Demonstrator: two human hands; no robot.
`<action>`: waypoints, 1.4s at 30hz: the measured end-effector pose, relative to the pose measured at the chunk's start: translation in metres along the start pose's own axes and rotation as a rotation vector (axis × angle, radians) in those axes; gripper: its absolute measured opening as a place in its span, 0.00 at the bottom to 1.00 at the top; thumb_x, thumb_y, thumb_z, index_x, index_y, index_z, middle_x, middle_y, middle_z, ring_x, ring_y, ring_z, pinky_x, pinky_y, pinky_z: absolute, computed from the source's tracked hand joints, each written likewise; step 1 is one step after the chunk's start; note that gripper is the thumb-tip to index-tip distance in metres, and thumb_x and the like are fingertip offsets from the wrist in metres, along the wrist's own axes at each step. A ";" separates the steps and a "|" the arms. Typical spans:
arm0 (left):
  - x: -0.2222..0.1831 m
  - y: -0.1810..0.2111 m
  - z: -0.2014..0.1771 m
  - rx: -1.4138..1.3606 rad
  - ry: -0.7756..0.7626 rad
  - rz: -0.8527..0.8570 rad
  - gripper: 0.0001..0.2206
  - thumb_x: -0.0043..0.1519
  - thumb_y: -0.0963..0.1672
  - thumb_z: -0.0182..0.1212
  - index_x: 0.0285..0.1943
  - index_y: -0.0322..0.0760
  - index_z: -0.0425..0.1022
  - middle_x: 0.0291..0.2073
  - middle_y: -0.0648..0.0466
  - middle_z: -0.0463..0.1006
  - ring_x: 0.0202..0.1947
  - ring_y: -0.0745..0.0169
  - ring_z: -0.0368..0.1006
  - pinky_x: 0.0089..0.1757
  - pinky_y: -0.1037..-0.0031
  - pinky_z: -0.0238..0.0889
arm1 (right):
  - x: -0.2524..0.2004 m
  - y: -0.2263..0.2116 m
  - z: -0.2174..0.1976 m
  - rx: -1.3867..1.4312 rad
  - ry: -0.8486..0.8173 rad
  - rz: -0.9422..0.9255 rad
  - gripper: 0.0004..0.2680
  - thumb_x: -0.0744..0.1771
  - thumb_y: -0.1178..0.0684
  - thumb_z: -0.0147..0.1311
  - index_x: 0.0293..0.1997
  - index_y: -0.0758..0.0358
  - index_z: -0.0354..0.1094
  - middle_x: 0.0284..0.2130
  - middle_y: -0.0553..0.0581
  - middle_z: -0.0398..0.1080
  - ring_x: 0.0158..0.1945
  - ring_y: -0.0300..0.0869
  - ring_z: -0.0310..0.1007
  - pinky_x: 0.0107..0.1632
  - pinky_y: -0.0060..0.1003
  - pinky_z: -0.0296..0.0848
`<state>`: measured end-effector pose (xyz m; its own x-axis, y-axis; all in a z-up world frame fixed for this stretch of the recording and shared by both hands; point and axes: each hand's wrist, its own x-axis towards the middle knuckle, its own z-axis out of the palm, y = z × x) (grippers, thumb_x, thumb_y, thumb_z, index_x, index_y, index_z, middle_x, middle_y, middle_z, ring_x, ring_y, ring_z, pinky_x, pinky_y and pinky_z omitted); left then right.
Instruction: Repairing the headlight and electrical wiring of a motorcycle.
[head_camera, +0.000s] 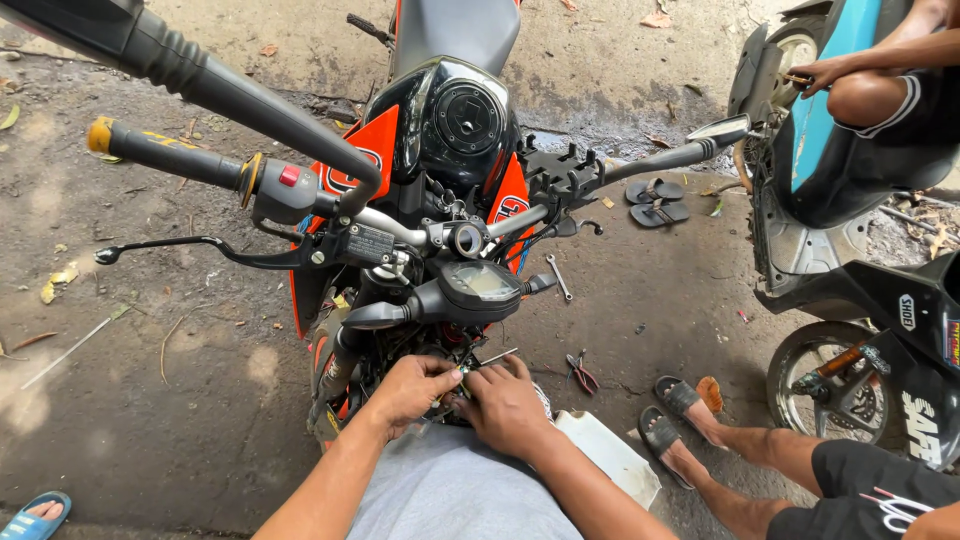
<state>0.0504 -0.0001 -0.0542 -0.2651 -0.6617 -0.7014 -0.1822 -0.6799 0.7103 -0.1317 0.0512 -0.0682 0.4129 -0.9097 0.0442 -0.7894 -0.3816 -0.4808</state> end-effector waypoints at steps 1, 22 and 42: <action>-0.012 0.015 -0.001 0.002 -0.003 0.001 0.05 0.63 0.40 0.65 0.43 0.29 0.85 0.25 0.53 0.78 0.24 0.69 0.69 0.29 0.77 0.64 | 0.000 0.002 0.000 -0.001 0.002 0.003 0.12 0.68 0.39 0.53 0.38 0.57 0.67 0.32 0.57 0.74 0.39 0.54 0.74 0.63 0.60 0.57; 0.000 0.023 -0.024 0.835 -0.085 0.136 0.11 0.69 0.47 0.49 0.49 0.43 0.77 0.42 0.53 0.84 0.43 0.52 0.77 0.44 0.64 0.65 | 0.010 0.007 -0.027 0.137 -0.344 0.198 0.11 0.71 0.41 0.41 0.42 0.57 0.60 0.36 0.66 0.74 0.38 0.67 0.71 0.38 0.62 0.65; -0.011 0.031 -0.027 0.742 0.086 0.192 0.11 0.68 0.48 0.49 0.44 0.44 0.76 0.38 0.53 0.85 0.39 0.49 0.76 0.42 0.61 0.64 | 0.001 0.015 -0.055 0.614 -0.188 0.283 0.16 0.60 0.57 0.56 0.53 0.55 0.67 0.46 0.50 0.76 0.47 0.41 0.73 0.53 0.35 0.69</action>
<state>0.0730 -0.0223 -0.0260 -0.2869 -0.7896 -0.5424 -0.7356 -0.1811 0.6527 -0.1678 0.0360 -0.0274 0.3446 -0.8956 -0.2814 -0.5018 0.0776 -0.8615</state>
